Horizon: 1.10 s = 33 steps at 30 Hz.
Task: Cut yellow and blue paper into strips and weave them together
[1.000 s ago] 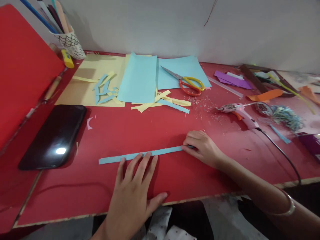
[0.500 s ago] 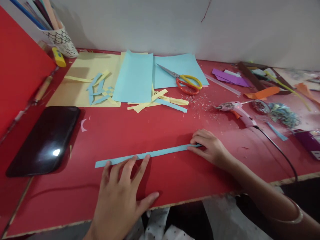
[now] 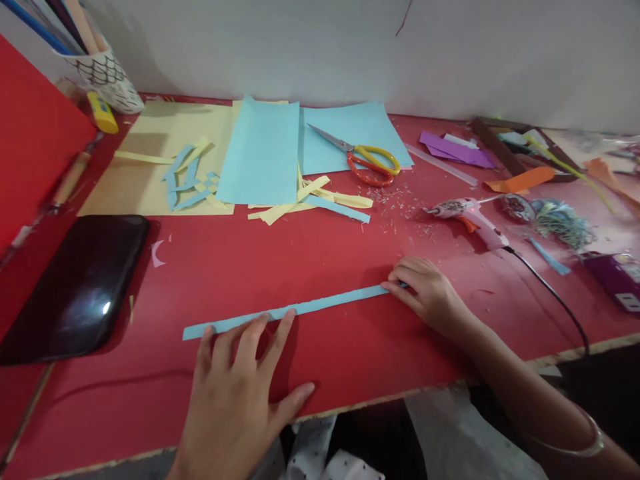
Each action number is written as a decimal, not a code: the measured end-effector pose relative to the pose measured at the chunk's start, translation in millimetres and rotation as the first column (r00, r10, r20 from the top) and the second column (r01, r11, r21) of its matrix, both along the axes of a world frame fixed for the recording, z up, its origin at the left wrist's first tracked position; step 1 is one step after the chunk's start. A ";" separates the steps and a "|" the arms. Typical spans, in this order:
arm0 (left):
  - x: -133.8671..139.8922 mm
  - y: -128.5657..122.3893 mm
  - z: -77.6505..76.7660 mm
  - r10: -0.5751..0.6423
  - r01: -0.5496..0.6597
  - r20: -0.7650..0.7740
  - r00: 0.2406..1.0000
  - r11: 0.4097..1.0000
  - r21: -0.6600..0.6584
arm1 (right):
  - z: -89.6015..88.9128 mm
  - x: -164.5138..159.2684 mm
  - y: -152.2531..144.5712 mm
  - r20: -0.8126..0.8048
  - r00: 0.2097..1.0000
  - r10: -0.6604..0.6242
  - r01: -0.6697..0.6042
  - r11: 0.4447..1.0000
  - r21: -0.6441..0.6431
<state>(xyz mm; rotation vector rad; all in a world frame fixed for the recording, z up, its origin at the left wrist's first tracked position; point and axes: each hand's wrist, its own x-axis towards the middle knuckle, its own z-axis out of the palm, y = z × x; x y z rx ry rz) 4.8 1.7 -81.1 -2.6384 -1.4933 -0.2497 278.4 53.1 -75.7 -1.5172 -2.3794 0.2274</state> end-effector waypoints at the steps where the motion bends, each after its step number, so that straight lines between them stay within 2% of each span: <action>1: -0.2 -0.1 -0.4 0.005 -0.005 0.000 1.000 1.000 -0.004 | -0.1 0.1 0.1 0.006 1.000 -0.005 0.005 1.000 -0.002; 7: -1.2 -1.1 -1.3 0.024 -0.024 -0.010 1.000 0.999 -0.028 | -0.7 -0.4 -0.2 0.033 0.999 -0.022 0.022 1.000 -0.008; 16: 0.2 -1.2 -0.3 0.019 -0.019 0.009 1.000 1.000 -0.018 | -2.9 -4.8 -2.0 0.084 0.993 -0.082 0.076 0.995 0.069; 23: -11.0 -1.0 -1.1 0.003 -0.003 0.001 1.000 1.000 -0.015 | -4.2 -0.3 -2.3 0.086 0.988 -0.130 0.121 0.988 0.099; 25: -13.3 -0.7 -1.4 -0.001 0.001 0.007 1.000 1.000 -0.007 | -3.0 -3.5 -5.7 0.099 0.972 -0.213 0.197 0.969 0.152; 28: -12.9 -1.1 -1.0 0.016 -0.016 0.010 1.000 1.000 -0.015 | 0.7 -20.8 -16.8 0.154 0.935 -0.320 0.262 0.914 0.309; 29: -12.2 -1.4 -0.7 0.028 -0.028 0.008 1.000 0.999 -0.023 | 2.2 -30.3 -22.1 0.179 0.935 -0.305 0.229 0.908 0.350; 31: -11.0 -2.2 0.0 0.045 -0.045 0.006 0.999 0.998 -0.043 | 4.8 -53.6 -34.0 0.201 0.965 -0.170 0.082 0.920 0.382; 33: -10.6 -2.9 0.5 0.048 -0.048 0.005 0.999 0.997 -0.062 | 6.3 -78.3 -45.5 0.262 0.965 0.031 -0.099 0.962 0.253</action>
